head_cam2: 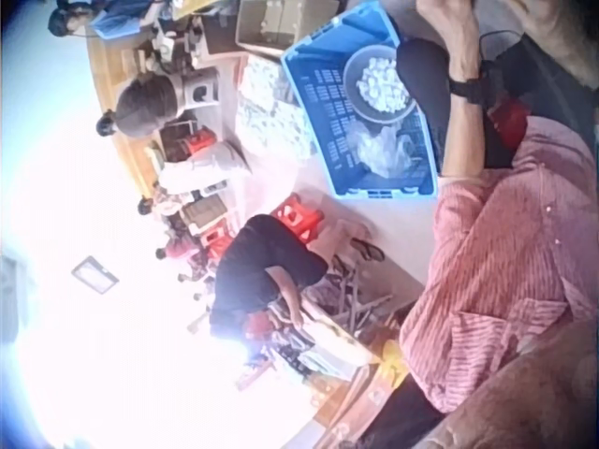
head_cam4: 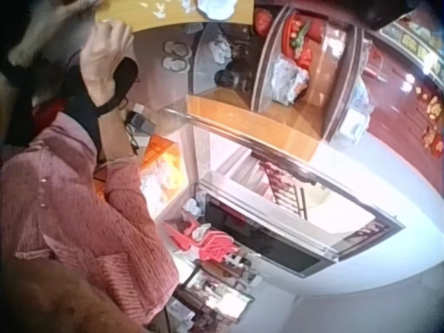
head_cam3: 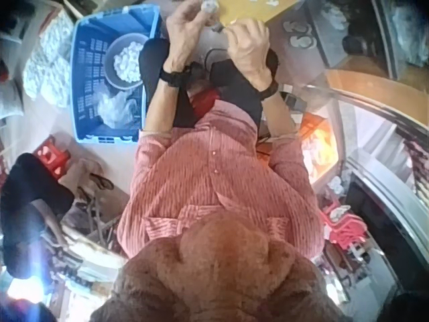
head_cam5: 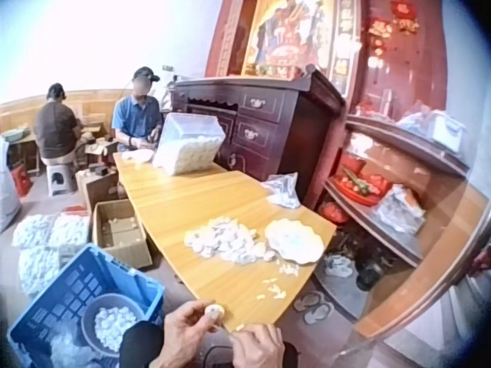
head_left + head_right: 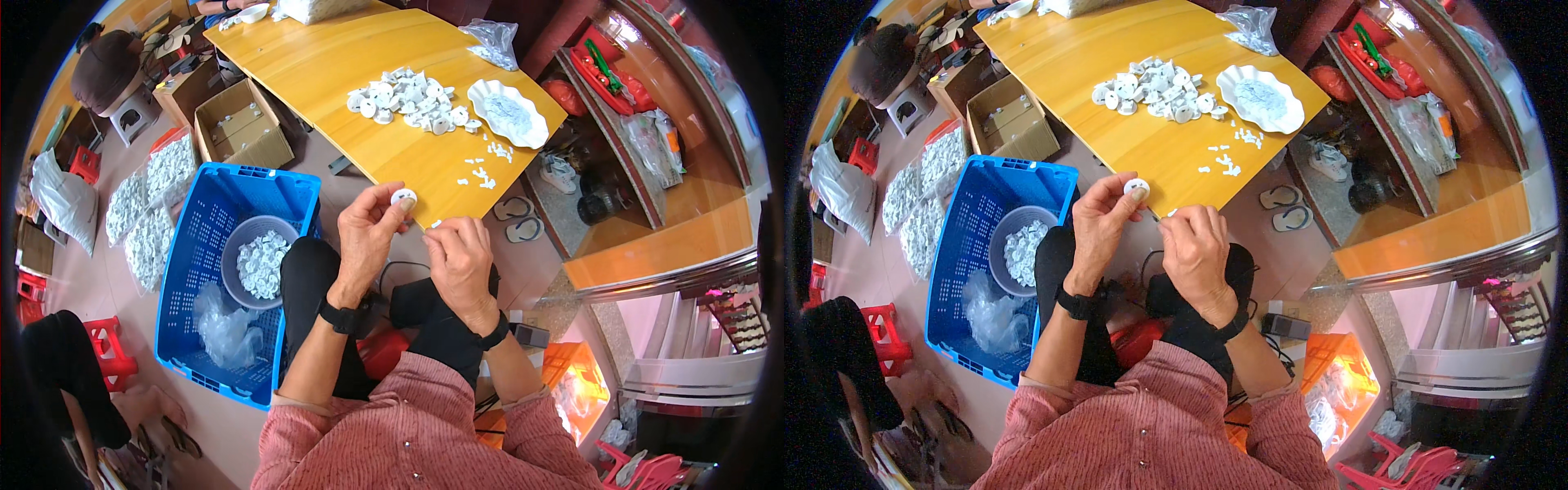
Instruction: Assembling small white plastic components by hand at a table.
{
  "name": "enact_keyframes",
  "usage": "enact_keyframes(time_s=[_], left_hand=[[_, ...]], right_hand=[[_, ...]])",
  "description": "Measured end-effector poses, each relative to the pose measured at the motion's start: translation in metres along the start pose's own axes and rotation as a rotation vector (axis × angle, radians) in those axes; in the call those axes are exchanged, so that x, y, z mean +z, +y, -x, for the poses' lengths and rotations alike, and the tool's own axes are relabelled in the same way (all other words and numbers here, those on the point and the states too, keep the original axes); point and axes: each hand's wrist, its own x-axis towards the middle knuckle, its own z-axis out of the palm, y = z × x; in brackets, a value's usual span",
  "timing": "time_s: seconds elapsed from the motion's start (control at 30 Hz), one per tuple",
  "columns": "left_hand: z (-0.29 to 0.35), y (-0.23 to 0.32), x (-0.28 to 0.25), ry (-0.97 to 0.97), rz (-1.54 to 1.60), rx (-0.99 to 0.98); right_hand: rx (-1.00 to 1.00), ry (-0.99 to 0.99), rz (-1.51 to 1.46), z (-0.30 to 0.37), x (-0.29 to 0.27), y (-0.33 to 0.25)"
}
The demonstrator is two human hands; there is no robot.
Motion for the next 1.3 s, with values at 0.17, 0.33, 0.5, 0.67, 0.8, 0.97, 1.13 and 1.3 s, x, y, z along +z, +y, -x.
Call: enact_keyframes(time_s=[0.17, 0.33, 0.5, 0.67, 0.8, 0.97, 1.13, 1.3], left_hand=[[0.012, -0.008, -0.004, -0.013, 0.102, -0.043], [0.025, -0.005, -0.002, -0.027, 0.258, -0.164], [0.040, -0.007, 0.001, -0.023, 0.289, -0.190], [0.048, -0.009, 0.002, -0.050, 0.281, -0.225], [0.054, -0.012, 0.001, -0.040, 0.333, -0.239], [0.056, -0.016, -0.002, -0.039, 0.369, -0.247], [0.056, -0.018, -0.004, -0.058, 0.454, -0.253], [0.058, -0.020, -0.007, -0.040, 0.433, -0.259]], right_hand=[[0.297, 0.060, -0.325, -0.005, 0.002, 0.011], [0.417, 0.053, -0.420, -0.010, -0.010, 0.026], [0.638, 0.039, -0.665, -0.008, -0.007, 0.031], [0.692, 0.014, -0.710, -0.007, -0.009, 0.032], [0.678, 0.081, -0.666, -0.005, -0.008, 0.035], [0.608, 0.072, -0.567, -0.005, -0.009, 0.039], [0.397, 0.018, -0.319, -0.012, -0.014, 0.035], [0.220, 0.022, -0.190, -0.006, -0.010, 0.043]])
